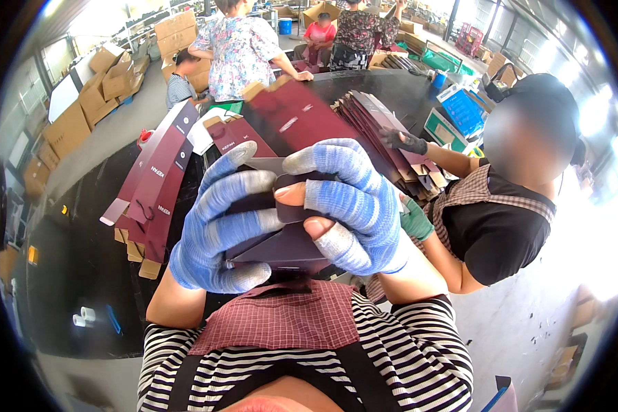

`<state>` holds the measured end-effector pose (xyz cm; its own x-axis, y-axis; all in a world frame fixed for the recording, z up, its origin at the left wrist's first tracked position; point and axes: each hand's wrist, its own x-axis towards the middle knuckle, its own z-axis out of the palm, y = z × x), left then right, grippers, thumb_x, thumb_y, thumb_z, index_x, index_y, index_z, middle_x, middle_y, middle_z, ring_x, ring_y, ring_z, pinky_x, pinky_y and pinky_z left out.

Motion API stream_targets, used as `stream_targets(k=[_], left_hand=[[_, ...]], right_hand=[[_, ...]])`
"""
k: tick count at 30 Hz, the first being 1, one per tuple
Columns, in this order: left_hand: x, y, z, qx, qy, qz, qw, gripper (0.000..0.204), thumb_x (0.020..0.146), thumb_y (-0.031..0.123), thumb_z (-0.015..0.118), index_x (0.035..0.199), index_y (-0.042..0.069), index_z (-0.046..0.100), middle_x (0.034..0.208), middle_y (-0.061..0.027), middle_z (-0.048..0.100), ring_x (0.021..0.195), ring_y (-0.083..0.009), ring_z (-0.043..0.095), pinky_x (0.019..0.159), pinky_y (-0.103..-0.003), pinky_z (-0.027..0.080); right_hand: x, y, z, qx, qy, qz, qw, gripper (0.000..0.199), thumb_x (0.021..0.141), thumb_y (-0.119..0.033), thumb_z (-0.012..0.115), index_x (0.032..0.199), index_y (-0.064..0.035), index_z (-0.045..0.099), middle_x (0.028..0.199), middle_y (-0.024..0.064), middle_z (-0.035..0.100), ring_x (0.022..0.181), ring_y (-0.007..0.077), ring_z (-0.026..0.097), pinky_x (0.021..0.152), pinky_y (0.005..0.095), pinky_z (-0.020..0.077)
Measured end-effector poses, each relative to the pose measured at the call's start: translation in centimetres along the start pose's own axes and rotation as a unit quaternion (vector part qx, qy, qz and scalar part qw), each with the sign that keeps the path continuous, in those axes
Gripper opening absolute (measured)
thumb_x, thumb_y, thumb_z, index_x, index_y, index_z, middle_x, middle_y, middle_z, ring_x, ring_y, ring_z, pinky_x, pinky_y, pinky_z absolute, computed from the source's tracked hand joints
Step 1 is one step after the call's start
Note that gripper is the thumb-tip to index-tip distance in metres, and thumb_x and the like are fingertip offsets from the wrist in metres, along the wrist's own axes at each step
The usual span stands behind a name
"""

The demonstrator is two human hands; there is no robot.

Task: The person assembles cardboard boxes by folding the bottom flaps together to secure them.

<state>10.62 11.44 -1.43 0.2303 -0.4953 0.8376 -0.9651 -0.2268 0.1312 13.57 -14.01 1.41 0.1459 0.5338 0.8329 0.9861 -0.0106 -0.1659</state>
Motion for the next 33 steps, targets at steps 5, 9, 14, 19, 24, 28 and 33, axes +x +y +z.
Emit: stream_targets(k=[5,9,14,19,24,28,33], left_hand=[[0.0,-0.1,1.1,-0.026,0.046,-0.003,0.999,0.073,0.071,0.044,0.092,0.129,0.009,0.065,0.133,-0.0144,0.061,0.130,-0.0430,0.055,0.110,-0.055,0.042],[0.0,0.1,2.4,-0.030,0.068,-0.003,0.997,0.074,0.071,0.044,0.092,0.130,0.010,0.064,0.134,-0.0139,0.061,0.131,-0.0423,0.054,0.110,-0.054,0.043],[0.2,0.4,3.2,-0.020,0.069,-0.007,0.997,0.073,0.071,0.044,0.092,0.130,0.010,0.063,0.135,-0.0135,0.060,0.131,-0.0413,0.053,0.108,-0.053,0.045],[0.3,0.7,3.4,-0.002,0.067,-0.010,0.998,0.071,0.072,0.044,0.091,0.128,0.010,0.064,0.133,-0.0132,0.060,0.129,-0.0401,0.054,0.107,-0.053,0.045],[0.4,0.9,3.5,-0.008,0.063,-0.009,0.998,0.068,0.073,0.045,0.090,0.126,0.010,0.066,0.132,-0.0137,0.061,0.129,-0.0400,0.055,0.108,-0.053,0.045],[0.3,1.0,3.6,-0.004,0.059,-0.006,0.998,0.067,0.073,0.045,0.090,0.124,0.009,0.067,0.132,-0.0137,0.061,0.129,-0.0400,0.055,0.108,-0.054,0.044],[0.0,1.2,3.6,-0.009,0.061,-0.001,0.998,0.066,0.073,0.044,0.090,0.123,0.008,0.067,0.132,-0.0137,0.062,0.129,-0.0393,0.055,0.108,-0.055,0.044]], right_hand=[[-0.1,-0.6,-0.8,-0.032,0.007,0.020,0.999,0.032,0.089,-0.026,0.066,0.103,0.0008,0.076,0.115,0.0234,0.067,0.102,0.0371,0.066,0.089,0.0465,0.0509],[-0.4,-0.8,-1.5,-0.042,-0.003,0.032,0.999,0.031,0.087,-0.025,0.067,0.101,0.0006,0.075,0.116,0.0225,0.067,0.102,0.0381,0.066,0.092,0.0473,0.0515],[-0.4,-1.2,-2.1,-0.050,-0.044,0.053,0.996,0.028,0.087,-0.020,0.065,0.103,0.0007,0.074,0.122,0.0235,0.066,0.110,0.0421,0.065,0.098,0.0507,0.0507],[-0.3,-1.6,-2.9,-0.083,-0.090,0.042,0.992,0.029,0.087,-0.018,0.064,0.107,0.0016,0.072,0.126,0.0244,0.064,0.112,0.0425,0.064,0.099,0.0512,0.0500],[-0.3,-2.2,-3.1,-0.110,-0.112,0.046,0.987,0.029,0.088,-0.017,0.063,0.108,0.0022,0.071,0.128,0.0246,0.063,0.113,0.0434,0.063,0.101,0.0522,0.0495],[0.1,-2.7,-3.2,-0.128,-0.144,0.057,0.980,0.030,0.088,-0.017,0.062,0.109,0.0029,0.070,0.130,0.0255,0.062,0.114,0.0453,0.062,0.102,0.0523,0.0494],[0.2,-3.0,-3.3,-0.141,-0.176,0.067,0.972,0.035,0.088,-0.017,0.062,0.115,0.0047,0.070,0.134,0.0255,0.061,0.118,0.0454,0.062,0.105,0.0515,0.0487]])
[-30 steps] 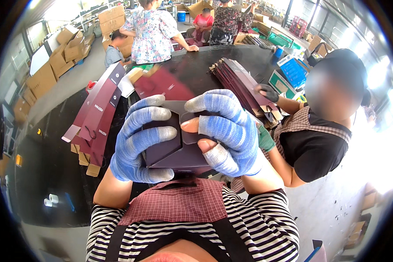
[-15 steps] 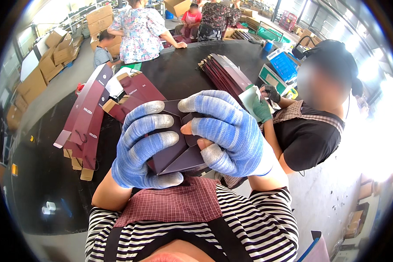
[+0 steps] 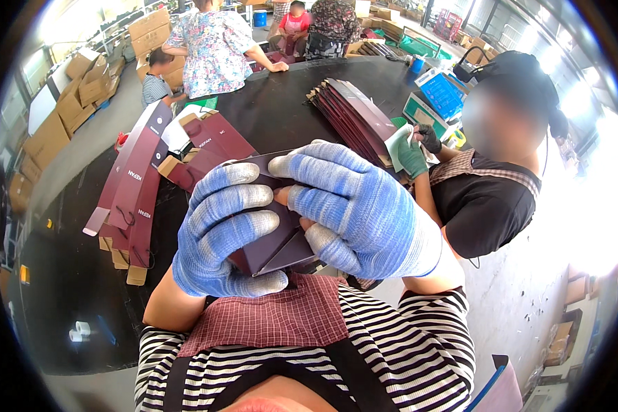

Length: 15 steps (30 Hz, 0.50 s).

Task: The person assembles cardboard boxes by folding the bottom flaps together to secure them.

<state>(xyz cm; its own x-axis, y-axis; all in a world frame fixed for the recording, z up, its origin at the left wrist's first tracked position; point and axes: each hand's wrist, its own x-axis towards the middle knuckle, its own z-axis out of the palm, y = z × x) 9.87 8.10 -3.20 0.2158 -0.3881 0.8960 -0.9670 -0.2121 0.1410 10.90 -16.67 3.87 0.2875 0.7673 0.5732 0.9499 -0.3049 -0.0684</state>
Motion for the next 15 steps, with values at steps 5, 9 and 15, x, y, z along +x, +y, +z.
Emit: stream_targets(k=[5,9,15], left_hand=[[0.0,-0.6,-0.5,0.007,0.002,-0.006,1.000,0.066,0.071,0.042,0.092,0.121,0.007,0.068,0.130,-0.0142,0.065,0.129,-0.0394,0.057,0.109,-0.056,0.043],[-0.3,-0.3,-0.8,0.019,0.013,-0.010,1.000,0.064,0.071,0.044,0.091,0.118,0.007,0.070,0.126,-0.0146,0.067,0.125,-0.0401,0.060,0.108,-0.055,0.045],[-0.6,-0.7,-1.0,0.058,0.026,0.018,0.998,0.071,0.077,0.059,0.084,0.119,0.005,0.068,0.122,-0.0175,0.068,0.119,-0.0429,0.063,0.102,-0.055,0.052]], right_hand=[[0.0,0.2,0.1,0.001,-0.061,0.019,0.998,0.052,0.094,-0.027,0.063,0.135,0.0058,0.062,0.146,0.0271,0.055,0.135,0.0437,0.054,0.117,0.0518,0.0368],[-0.8,0.0,1.7,0.125,0.043,0.058,0.990,0.068,0.097,-0.047,0.066,0.139,0.0060,0.060,0.148,0.0266,0.054,0.145,0.0443,0.045,0.120,0.0522,0.0321],[-3.0,2.1,4.4,0.135,0.129,-0.014,0.982,0.059,0.096,-0.043,0.068,0.129,0.0056,0.068,0.137,0.0247,0.064,0.136,0.0450,0.055,0.113,0.0507,0.0434]])
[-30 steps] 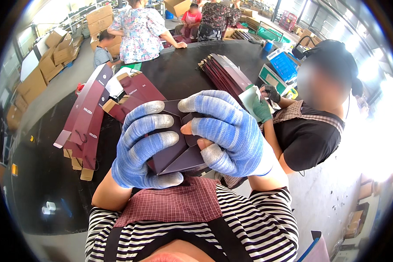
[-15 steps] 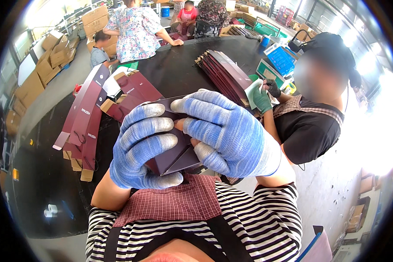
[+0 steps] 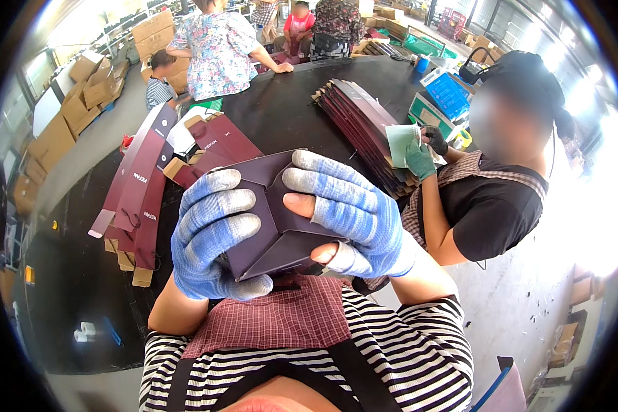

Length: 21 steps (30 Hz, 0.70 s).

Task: The person assembles cardboard boxes by folding the bottom flaps together to secure them.

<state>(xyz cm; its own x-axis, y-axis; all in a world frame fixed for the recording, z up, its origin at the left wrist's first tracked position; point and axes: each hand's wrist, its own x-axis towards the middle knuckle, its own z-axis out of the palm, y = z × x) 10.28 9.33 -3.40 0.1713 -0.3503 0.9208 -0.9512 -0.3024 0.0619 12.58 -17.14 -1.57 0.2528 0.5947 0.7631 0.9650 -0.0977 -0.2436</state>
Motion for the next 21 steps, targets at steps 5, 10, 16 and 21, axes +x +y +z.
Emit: stream_targets(k=[5,10,16,21], left_hand=[[0.0,0.0,0.2,-0.034,0.017,-0.016,0.999,0.068,0.069,0.048,0.092,0.117,0.005,0.070,0.123,-0.0159,0.068,0.122,-0.0401,0.062,0.105,-0.055,0.049],[-0.3,-0.3,0.0,-0.034,0.013,-0.022,0.999,0.069,0.069,0.048,0.092,0.118,0.005,0.070,0.125,-0.0168,0.067,0.123,-0.0416,0.061,0.105,-0.056,0.049],[-1.1,-0.4,0.4,-0.013,0.018,-0.017,1.000,0.071,0.077,0.054,0.085,0.124,0.004,0.067,0.132,-0.0185,0.064,0.130,-0.0434,0.057,0.109,-0.058,0.045],[-1.8,-1.7,1.0,0.037,0.029,-0.007,0.999,0.081,0.082,0.056,0.080,0.140,0.004,0.056,0.144,-0.0222,0.055,0.139,-0.0470,0.048,0.113,-0.059,0.041]], right_hand=[[0.6,0.2,-0.3,-0.012,-0.019,-0.011,1.000,0.054,0.096,-0.040,0.069,0.125,0.0053,0.070,0.133,0.0238,0.066,0.133,0.0448,0.057,0.111,0.0515,0.0453],[0.9,0.4,-0.3,-0.013,-0.044,-0.022,0.999,0.055,0.096,-0.041,0.069,0.126,0.0057,0.069,0.135,0.0238,0.064,0.135,0.0450,0.055,0.113,0.0525,0.0433],[-0.1,1.3,2.0,0.052,0.047,-0.019,0.997,0.056,0.094,-0.042,0.071,0.122,0.0059,0.068,0.135,0.0257,0.064,0.138,0.0457,0.052,0.115,0.0549,0.0387],[-1.4,2.2,6.5,0.170,0.158,0.019,0.972,0.071,0.090,-0.032,0.079,0.145,0.0039,0.052,0.159,0.0259,0.040,0.153,0.0430,0.030,0.122,0.0511,0.0262]])
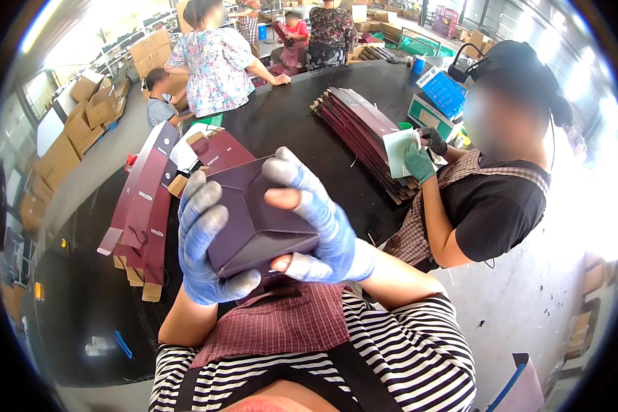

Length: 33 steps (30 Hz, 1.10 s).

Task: The person assembles cardboard boxes by folding the bottom flaps together to secure them.

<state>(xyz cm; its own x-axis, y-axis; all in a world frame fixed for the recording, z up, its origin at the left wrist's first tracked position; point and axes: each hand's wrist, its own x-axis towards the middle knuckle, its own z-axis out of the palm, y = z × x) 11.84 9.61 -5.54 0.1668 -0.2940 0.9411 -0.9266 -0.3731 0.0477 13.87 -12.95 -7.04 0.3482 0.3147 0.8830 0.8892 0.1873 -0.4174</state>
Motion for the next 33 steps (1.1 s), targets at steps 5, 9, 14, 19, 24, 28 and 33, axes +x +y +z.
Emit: stream_targets(k=[5,9,14,19,24,28,33], left_hand=[[-3.0,-0.2,1.4,-0.033,0.006,-0.136,0.990,0.117,0.081,0.048,0.084,0.163,0.002,0.014,0.163,-0.0302,0.022,0.146,-0.0472,0.039,0.115,-0.056,0.040],[-6.6,-0.6,2.3,-0.225,0.004,-0.321,0.920,0.129,0.078,0.033,0.090,0.164,-0.001,0.000,0.161,-0.0277,0.028,0.147,-0.0386,0.039,0.117,-0.049,0.038],[-15.3,-1.9,6.0,-0.132,-0.100,-0.336,0.927,0.140,0.067,0.041,0.096,0.163,-0.004,0.004,0.163,-0.0257,0.027,0.152,-0.0363,0.031,0.123,-0.046,0.031],[-18.7,-1.3,4.2,-0.020,-0.160,-0.369,0.915,0.142,0.060,0.058,0.095,0.163,-0.001,0.017,0.156,-0.0306,0.031,0.145,-0.0485,0.033,0.123,-0.051,0.028],[-17.5,-0.9,1.6,0.025,-0.132,-0.358,0.924,0.140,0.057,0.059,0.094,0.161,-0.003,0.024,0.148,-0.0275,0.040,0.135,-0.0456,0.042,0.117,-0.051,0.034],[-15.2,-1.9,-2.7,0.259,-0.116,-0.295,0.912,0.129,0.056,0.054,0.092,0.156,-0.005,0.034,0.136,-0.0259,0.047,0.122,-0.0426,0.050,0.107,-0.051,0.041],[-13.2,-5.2,-12.3,0.446,-0.153,-0.452,0.757,0.125,0.058,0.048,0.092,0.159,0.006,0.033,0.139,-0.0257,0.047,0.130,-0.0427,0.046,0.109,-0.055,0.037]], right_hand=[[-4.6,3.4,3.0,0.235,0.007,0.230,0.944,0.120,0.084,-0.027,0.086,0.166,-0.0038,0.002,0.169,0.0167,0.020,0.154,0.0281,0.026,0.123,0.0434,0.0246],[-9.7,6.7,4.1,0.233,-0.024,0.337,0.912,0.106,0.081,-0.027,0.089,0.160,-0.0024,0.023,0.155,0.0121,0.042,0.141,0.0232,0.042,0.117,0.0395,0.0346],[-11.9,7.3,1.9,0.304,0.186,0.357,0.864,0.088,0.071,-0.030,0.095,0.141,-0.0034,0.050,0.123,0.0091,0.066,0.112,0.0270,0.066,0.098,0.0432,0.0556],[-6.5,5.4,-3.2,0.367,0.295,0.209,0.857,0.067,0.089,-0.042,0.078,0.138,-0.0031,0.055,0.131,0.0137,0.065,0.118,0.0312,0.065,0.105,0.0483,0.0511],[-3.6,7.3,-3.0,0.386,0.315,0.204,0.843,0.074,0.092,-0.046,0.073,0.148,-0.0048,0.047,0.142,0.0129,0.059,0.130,0.0322,0.058,0.113,0.0508,0.0444],[-3.9,10.8,-1.1,0.325,0.321,0.329,0.827,0.075,0.094,-0.047,0.072,0.152,-0.0086,0.044,0.149,0.0090,0.053,0.131,0.0242,0.055,0.109,0.0465,0.0452],[-9.2,12.1,0.7,0.209,0.190,0.500,0.819,0.061,0.094,-0.033,0.073,0.145,-0.0070,0.053,0.133,0.0084,0.065,0.119,0.0215,0.063,0.102,0.0405,0.0493]])
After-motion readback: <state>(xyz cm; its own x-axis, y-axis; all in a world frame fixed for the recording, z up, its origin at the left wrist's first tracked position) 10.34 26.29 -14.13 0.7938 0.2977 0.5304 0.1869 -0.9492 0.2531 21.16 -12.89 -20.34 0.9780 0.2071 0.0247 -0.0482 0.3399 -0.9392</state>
